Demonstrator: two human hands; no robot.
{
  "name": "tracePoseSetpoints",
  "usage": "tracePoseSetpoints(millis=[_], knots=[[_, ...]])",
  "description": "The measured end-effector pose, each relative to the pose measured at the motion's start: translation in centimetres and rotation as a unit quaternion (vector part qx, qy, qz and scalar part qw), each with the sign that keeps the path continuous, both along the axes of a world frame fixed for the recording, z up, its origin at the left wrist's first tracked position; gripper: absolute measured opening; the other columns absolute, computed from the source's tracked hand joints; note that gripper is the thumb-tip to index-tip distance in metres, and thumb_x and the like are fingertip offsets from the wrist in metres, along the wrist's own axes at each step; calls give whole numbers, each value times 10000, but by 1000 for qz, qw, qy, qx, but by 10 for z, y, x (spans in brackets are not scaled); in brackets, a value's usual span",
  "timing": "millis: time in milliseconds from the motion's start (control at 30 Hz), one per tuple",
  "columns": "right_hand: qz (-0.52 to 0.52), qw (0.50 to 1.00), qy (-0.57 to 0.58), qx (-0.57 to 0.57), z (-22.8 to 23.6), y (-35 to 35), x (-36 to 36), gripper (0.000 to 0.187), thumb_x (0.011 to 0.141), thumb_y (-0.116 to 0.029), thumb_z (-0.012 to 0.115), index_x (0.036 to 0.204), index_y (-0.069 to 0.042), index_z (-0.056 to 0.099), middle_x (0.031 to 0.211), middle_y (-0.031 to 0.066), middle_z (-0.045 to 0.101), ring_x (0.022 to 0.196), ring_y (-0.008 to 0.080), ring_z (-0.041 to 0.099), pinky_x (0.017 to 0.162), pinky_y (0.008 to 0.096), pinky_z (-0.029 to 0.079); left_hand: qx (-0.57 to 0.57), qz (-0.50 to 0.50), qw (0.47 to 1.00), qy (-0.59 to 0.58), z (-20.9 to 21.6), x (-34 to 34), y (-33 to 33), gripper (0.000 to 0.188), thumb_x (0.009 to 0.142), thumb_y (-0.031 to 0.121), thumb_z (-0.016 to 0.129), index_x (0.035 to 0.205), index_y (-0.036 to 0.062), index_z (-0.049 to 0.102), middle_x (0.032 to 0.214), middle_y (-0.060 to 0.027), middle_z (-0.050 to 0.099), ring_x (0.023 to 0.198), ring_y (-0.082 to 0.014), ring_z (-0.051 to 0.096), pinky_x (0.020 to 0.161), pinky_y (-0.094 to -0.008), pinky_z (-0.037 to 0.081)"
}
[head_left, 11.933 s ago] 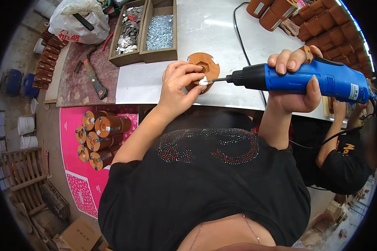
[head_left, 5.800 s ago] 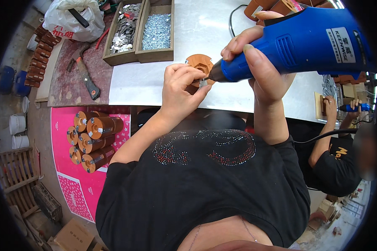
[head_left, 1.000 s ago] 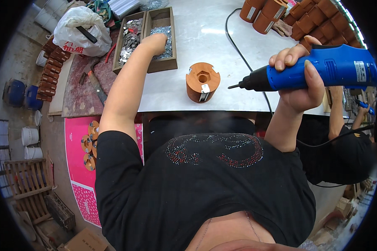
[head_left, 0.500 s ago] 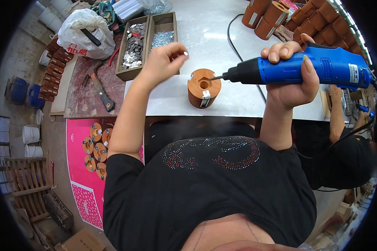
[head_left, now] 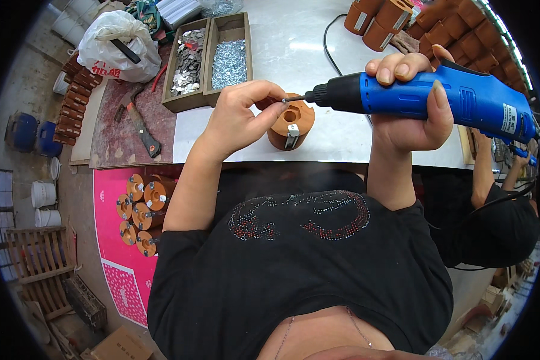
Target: Assembling wooden cylindrical parts using an electric screwdriver and small metal components.
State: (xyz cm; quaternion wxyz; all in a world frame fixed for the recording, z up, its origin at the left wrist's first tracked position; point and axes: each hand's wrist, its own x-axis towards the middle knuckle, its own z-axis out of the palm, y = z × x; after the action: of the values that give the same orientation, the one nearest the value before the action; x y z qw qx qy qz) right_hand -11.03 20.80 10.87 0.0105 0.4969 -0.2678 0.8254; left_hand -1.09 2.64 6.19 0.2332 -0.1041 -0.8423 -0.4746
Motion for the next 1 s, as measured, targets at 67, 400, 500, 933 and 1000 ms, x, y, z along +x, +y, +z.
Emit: tracePoseSetpoints(millis=[67,400,500,933,1000], knots=[[0,1000,4,-1,0,0,0,522,757,-267,397,1211,-46,267,779,102,512,717,224,535,729,432,423,17,-2,1000,-6,0,2,-1,96,726,15,625,810,-27,607,728,-66,607,649,-105,548,585,-222,432],[59,991,115,10,2,2,-6,562,756,-261,434,1234,-27,255,802,107,508,708,215,526,698,389,417,-1,-53,999,5,-3,-1,-5,83,727,-8,607,806,-32,604,736,-77,602,669,-126,556,603,-235,438],[83,986,142,16,4,1,-6,585,749,-265,468,1239,-27,253,813,103,507,696,208,524,686,377,419,1,-66,998,4,-6,1,-5,81,723,-11,607,802,-28,606,731,-77,600,671,-132,555,606,-241,438],[77,991,109,18,1,2,2,620,743,-227,485,1244,4,203,778,131,507,642,224,533,636,392,459,50,-137,989,-26,-13,-1,-2,87,722,6,600,806,-4,579,775,-76,591,707,-180,552,641,-278,431],[24,995,94,31,-5,2,0,603,747,-224,468,1240,4,208,784,136,508,653,228,532,651,400,451,7,-138,990,8,-15,-13,-16,150,726,27,606,872,0,581,848,-79,589,763,-182,551,691,-275,434]])
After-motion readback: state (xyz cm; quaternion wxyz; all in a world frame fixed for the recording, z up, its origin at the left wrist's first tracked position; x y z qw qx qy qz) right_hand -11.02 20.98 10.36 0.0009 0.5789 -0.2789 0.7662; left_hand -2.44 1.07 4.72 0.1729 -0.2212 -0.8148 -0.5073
